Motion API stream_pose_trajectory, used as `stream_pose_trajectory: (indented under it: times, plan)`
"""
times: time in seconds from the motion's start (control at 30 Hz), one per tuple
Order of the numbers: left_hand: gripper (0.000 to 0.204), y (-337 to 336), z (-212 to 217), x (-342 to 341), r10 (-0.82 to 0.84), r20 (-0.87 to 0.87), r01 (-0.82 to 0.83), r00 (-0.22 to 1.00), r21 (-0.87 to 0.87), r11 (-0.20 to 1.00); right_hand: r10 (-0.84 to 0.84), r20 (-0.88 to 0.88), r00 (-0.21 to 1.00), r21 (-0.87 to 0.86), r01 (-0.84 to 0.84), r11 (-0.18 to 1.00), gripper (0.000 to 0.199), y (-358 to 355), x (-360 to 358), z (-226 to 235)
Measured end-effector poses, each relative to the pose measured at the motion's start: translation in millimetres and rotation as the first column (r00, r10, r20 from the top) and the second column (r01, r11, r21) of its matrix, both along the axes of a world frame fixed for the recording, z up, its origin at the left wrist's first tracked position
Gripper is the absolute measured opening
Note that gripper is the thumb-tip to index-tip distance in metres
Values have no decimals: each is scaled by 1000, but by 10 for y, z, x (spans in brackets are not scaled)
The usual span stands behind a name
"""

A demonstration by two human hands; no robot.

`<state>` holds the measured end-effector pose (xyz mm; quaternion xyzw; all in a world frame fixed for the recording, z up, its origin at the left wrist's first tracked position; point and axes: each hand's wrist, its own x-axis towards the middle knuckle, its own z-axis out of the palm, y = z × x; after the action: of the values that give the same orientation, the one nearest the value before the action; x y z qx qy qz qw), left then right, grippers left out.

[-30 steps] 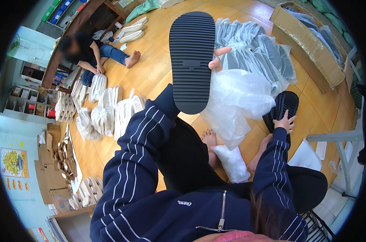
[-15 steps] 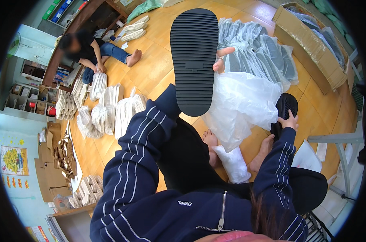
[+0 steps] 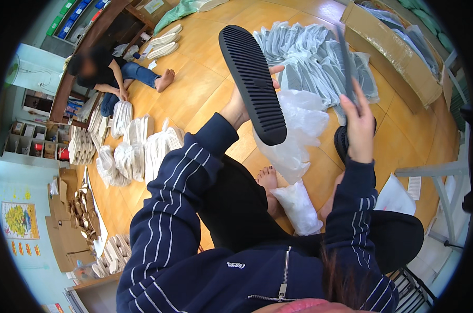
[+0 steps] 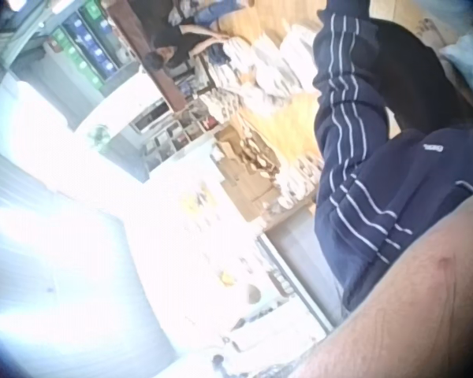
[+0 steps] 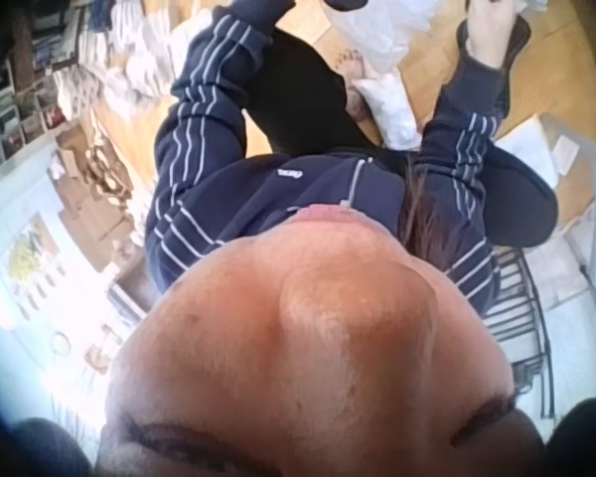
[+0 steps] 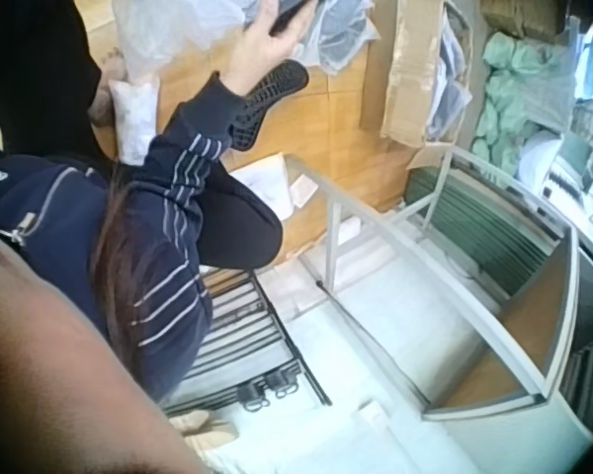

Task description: The person sits on the floor and repeatedly picks up black slipper soles, places them into clear plastic bags, and sets the packaged items aside. The person handles the soles one at a time, turning them over to inspect the tread before bagging.

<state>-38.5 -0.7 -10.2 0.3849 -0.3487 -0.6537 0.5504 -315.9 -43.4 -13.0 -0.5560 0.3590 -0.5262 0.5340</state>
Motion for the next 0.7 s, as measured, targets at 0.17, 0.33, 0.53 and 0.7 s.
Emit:
stream_pose_trajectory:
  times: [0.17,0.33,0.53,0.7]
  plan:
    - [86,28,6,-265,51,-59,-48,997,62,997,380,76,922,-61,-376,925,59,592,599,165]
    - [76,58,92,-219,52,-55,-45,997,119,992,458,130,880,-39,-457,889,69,637,660,101]
    - [77,41,134,-211,117,-25,-114,993,109,988,531,221,818,-15,-542,840,71,582,647,45]
    - [76,46,124,-192,155,-55,-145,986,146,979,546,195,815,-19,-554,833,73,582,636,63]
